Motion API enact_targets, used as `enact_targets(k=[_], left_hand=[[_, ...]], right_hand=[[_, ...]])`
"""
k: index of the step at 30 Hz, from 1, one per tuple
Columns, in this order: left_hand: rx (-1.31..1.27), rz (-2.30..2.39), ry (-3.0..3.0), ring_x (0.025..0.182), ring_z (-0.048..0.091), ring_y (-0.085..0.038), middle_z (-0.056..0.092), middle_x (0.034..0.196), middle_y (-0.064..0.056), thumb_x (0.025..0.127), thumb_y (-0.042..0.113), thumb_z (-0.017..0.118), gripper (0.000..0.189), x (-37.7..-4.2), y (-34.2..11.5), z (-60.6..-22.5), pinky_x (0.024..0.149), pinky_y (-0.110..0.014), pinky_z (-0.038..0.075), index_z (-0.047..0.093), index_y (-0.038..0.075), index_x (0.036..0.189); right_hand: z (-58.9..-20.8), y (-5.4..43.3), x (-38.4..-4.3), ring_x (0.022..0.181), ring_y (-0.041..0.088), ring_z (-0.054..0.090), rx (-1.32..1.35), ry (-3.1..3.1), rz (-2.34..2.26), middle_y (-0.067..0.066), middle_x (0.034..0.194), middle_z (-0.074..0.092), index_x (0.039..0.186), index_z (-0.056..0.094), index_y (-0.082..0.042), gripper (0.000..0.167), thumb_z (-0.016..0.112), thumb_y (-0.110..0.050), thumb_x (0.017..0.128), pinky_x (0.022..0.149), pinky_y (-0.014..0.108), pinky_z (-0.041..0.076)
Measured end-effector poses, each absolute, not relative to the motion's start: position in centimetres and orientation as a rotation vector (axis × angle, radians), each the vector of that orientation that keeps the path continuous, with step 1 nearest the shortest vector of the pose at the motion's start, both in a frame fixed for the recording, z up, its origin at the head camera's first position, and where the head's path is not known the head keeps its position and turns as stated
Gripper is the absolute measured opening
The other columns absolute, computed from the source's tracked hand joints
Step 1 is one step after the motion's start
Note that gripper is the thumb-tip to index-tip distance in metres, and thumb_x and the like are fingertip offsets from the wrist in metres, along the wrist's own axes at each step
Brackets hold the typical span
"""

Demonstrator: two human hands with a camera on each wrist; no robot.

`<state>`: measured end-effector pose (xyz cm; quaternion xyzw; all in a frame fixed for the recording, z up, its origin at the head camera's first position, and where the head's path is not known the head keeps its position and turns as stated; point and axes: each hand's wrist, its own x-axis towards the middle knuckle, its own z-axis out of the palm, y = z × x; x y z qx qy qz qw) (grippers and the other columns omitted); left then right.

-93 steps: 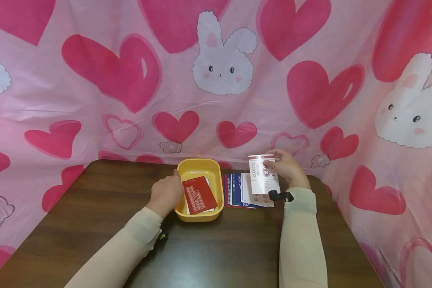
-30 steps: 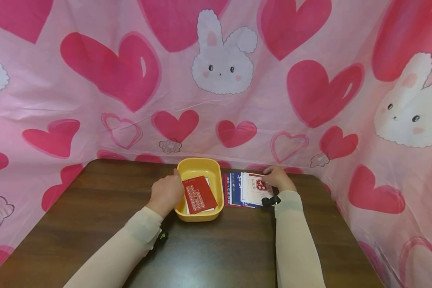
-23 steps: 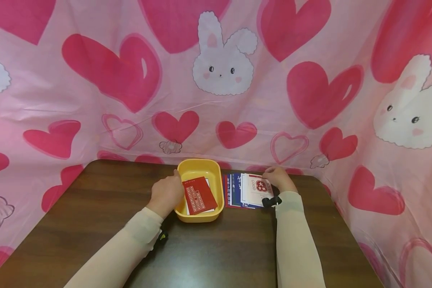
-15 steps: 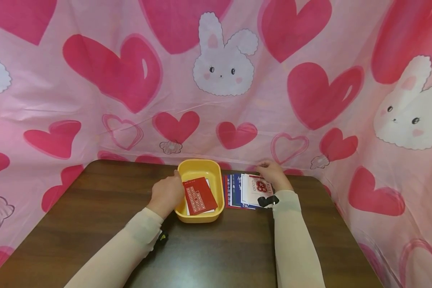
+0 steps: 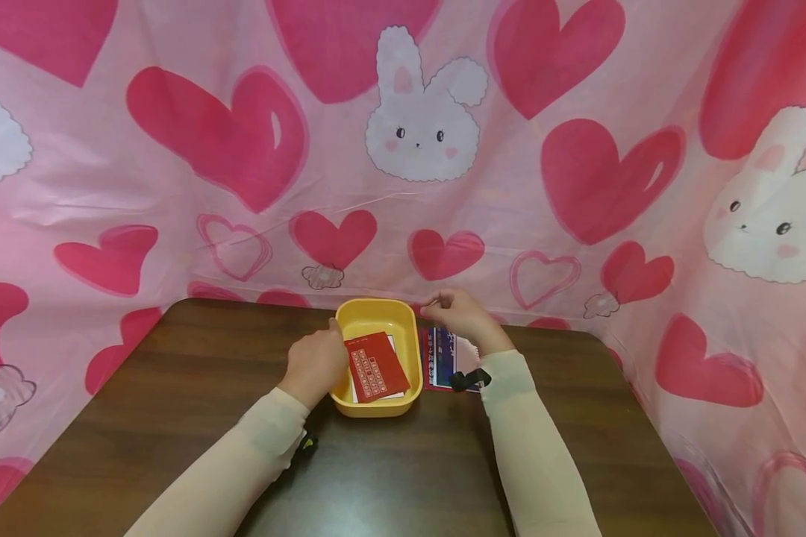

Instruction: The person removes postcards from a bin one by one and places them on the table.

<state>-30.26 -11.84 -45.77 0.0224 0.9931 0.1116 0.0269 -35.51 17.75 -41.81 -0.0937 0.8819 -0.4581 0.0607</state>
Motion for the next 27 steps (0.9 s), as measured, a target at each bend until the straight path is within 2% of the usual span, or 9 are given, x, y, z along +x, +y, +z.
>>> enact_targets(k=[2, 5, 7, 10, 14, 18, 22, 27], left_hand=[[0.070, 0.347, 3.068, 0.091, 0.075, -0.036, 0.081, 0.121, -0.021, 0.110, 0.035, 0.068, 0.077, -30.3, -11.8, -45.8, 0.080, -0.056, 0.070, 0.043, -0.005, 0.170], [0.080, 0.346, 3.075, 0.090, 0.076, -0.035, 0.081, 0.119, -0.021, 0.110, 0.034, 0.068, 0.076, -30.3, -11.8, -45.8, 0.079, -0.055, 0.070, 0.043, -0.006, 0.170], [0.086, 0.347, 3.077, 0.088, 0.075, -0.035, 0.082, 0.117, -0.020, 0.109, 0.034, 0.068, 0.076, -30.2, -11.8, -45.8, 0.078, -0.054, 0.070, 0.044, -0.006, 0.170], [0.087, 0.350, 3.074, 0.085, 0.075, -0.034, 0.081, 0.114, -0.020, 0.109, 0.035, 0.069, 0.078, -30.3, -11.9, -45.8, 0.075, -0.052, 0.069, 0.043, -0.006, 0.170], [0.086, 0.350, 3.063, 0.083, 0.074, -0.033, 0.081, 0.114, -0.020, 0.109, 0.034, 0.069, 0.077, -30.4, -11.9, -45.8, 0.073, -0.051, 0.069, 0.043, -0.006, 0.170], [0.074, 0.345, 3.049, 0.080, 0.072, -0.032, 0.081, 0.109, -0.019, 0.109, 0.034, 0.068, 0.077, -30.5, -12.0, -45.8, 0.071, -0.050, 0.069, 0.042, -0.005, 0.171], [0.073, 0.341, 3.053, 0.081, 0.072, -0.032, 0.081, 0.109, -0.019, 0.109, 0.033, 0.068, 0.078, -30.5, -11.9, -45.9, 0.073, -0.051, 0.069, 0.042, -0.005, 0.171], [0.095, 0.350, 3.078, 0.088, 0.075, -0.034, 0.081, 0.121, -0.021, 0.108, 0.030, 0.067, 0.075, -30.4, -12.0, -46.0, 0.076, -0.054, 0.069, 0.044, -0.005, 0.170]], right_hand=[[-41.4, 16.3, -35.2, 0.102, 0.039, 0.075, -0.325, 2.656, -1.352, 0.017, 0.109, 0.078, 0.125, 0.079, -0.009, 0.026, 0.077, -0.027, 0.107, 0.103, 0.058, 0.066], [-41.2, 14.2, -35.0, 0.097, 0.036, 0.076, -0.368, 2.629, -1.295, 0.019, 0.111, 0.078, 0.123, 0.078, -0.011, 0.023, 0.078, -0.027, 0.107, 0.090, 0.048, 0.069], [-41.2, 12.7, -35.1, 0.093, 0.031, 0.078, -0.397, 2.617, -1.241, 0.021, 0.113, 0.078, 0.122, 0.076, -0.013, 0.022, 0.079, -0.029, 0.106, 0.080, 0.040, 0.067], [-41.3, 10.6, -35.5, 0.091, 0.031, 0.080, -0.428, 2.611, -1.155, 0.018, 0.109, 0.080, 0.118, 0.075, -0.013, 0.021, 0.079, -0.029, 0.106, 0.073, 0.034, 0.064], [-41.5, 8.0, -36.2, 0.087, 0.032, 0.078, -0.402, 2.640, -0.994, 0.014, 0.099, 0.080, 0.116, 0.073, -0.011, 0.023, 0.081, -0.028, 0.104, 0.076, 0.037, 0.066], [-42.0, 6.3, -36.6, 0.080, 0.026, 0.070, -0.376, 2.701, -0.820, 0.011, 0.092, 0.077, 0.111, 0.074, -0.010, 0.024, 0.086, -0.027, 0.100, 0.074, 0.037, 0.065], [-42.6, 5.2, -36.5, 0.084, 0.024, 0.071, -0.356, 2.781, -0.687, 0.005, 0.092, 0.076, 0.107, 0.075, -0.011, 0.030, 0.095, -0.028, 0.092, 0.083, 0.040, 0.067], [-43.4, 4.1, -36.3, 0.090, 0.021, 0.073, -0.362, 2.921, -0.398, 0.002, 0.100, 0.078, 0.113, 0.075, -0.012, 0.049, 0.104, -0.037, 0.081, 0.098, 0.042, 0.068]])
